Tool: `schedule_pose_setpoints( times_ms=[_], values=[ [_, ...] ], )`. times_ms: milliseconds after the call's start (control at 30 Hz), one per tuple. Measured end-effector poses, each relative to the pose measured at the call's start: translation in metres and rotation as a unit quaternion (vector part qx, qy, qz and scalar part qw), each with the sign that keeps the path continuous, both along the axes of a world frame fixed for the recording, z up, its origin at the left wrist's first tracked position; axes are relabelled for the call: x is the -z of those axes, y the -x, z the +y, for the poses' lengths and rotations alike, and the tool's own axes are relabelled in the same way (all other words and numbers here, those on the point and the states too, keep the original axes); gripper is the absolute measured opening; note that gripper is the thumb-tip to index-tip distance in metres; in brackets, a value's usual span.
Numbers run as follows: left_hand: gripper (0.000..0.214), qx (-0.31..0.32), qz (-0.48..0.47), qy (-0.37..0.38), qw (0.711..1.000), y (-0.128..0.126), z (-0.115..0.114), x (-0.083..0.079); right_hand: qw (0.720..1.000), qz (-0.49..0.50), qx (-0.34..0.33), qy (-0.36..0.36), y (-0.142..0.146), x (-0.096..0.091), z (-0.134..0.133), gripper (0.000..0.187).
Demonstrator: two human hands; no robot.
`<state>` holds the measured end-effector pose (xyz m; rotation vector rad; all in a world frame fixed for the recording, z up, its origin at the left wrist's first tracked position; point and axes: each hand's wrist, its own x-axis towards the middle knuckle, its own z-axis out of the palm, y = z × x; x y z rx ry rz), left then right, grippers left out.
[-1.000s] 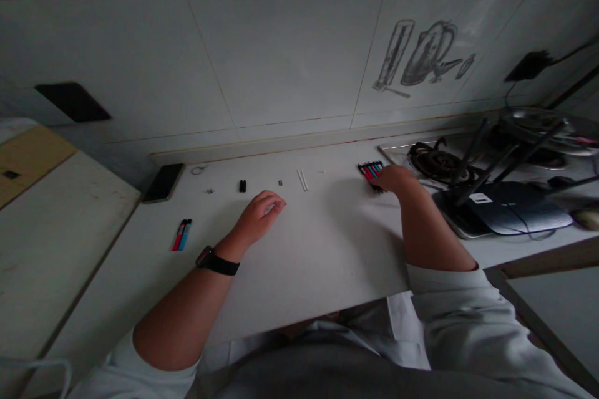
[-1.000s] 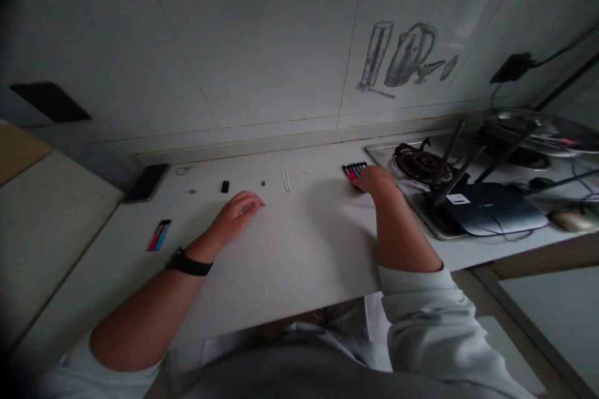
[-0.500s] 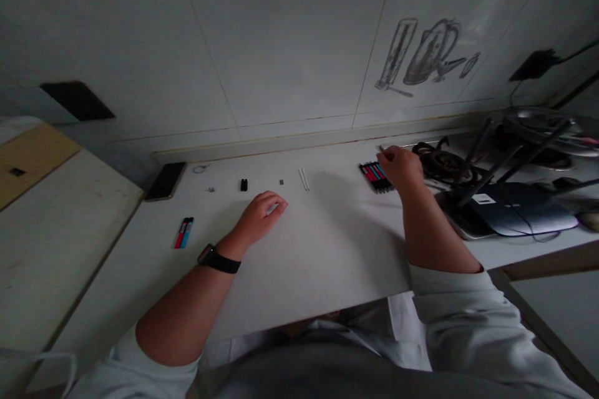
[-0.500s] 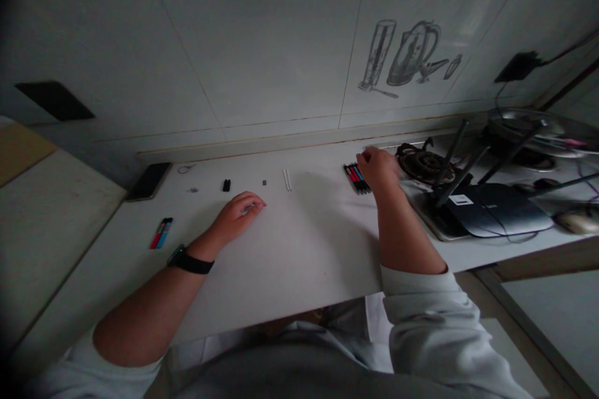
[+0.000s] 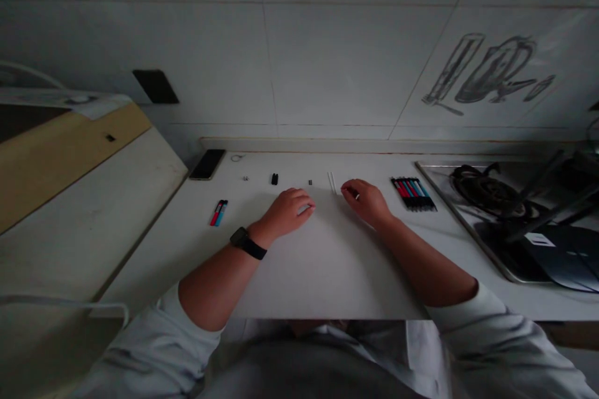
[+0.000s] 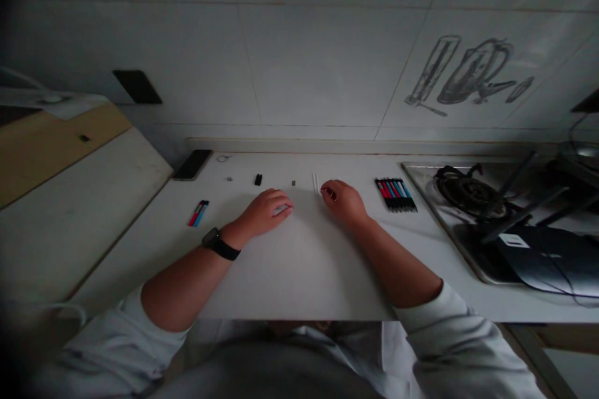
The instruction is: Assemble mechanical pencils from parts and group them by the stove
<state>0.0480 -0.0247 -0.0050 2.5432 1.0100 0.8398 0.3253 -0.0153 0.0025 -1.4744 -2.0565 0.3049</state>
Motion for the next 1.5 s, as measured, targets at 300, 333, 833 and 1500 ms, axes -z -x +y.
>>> schedule_pose_setpoints(
  times_ms=[300,333,833,1500],
  values=[
    [0.015,-0.031,-0.114,0.088,0.989,-0.002,0.008,0.009,0.879,0.441,0.024,0.181,0.064,0.000,-0.007,0.032],
    [0.015,-0.046,-0.151,0.115,0.981,-0.002,0.011,0.011,0.863,0.466,0.022,0.195,0.069,-0.001,-0.008,0.033],
    [0.039,-0.036,-0.596,0.481,0.642,0.056,0.026,0.003,0.848,0.469,-0.024,0.245,0.062,0.010,-0.011,0.035],
    [0.020,-0.363,0.093,-0.004,0.927,0.187,-0.018,-0.006,0.886,0.410,-0.062,0.207,0.061,0.016,-0.010,0.028]
  ],
)
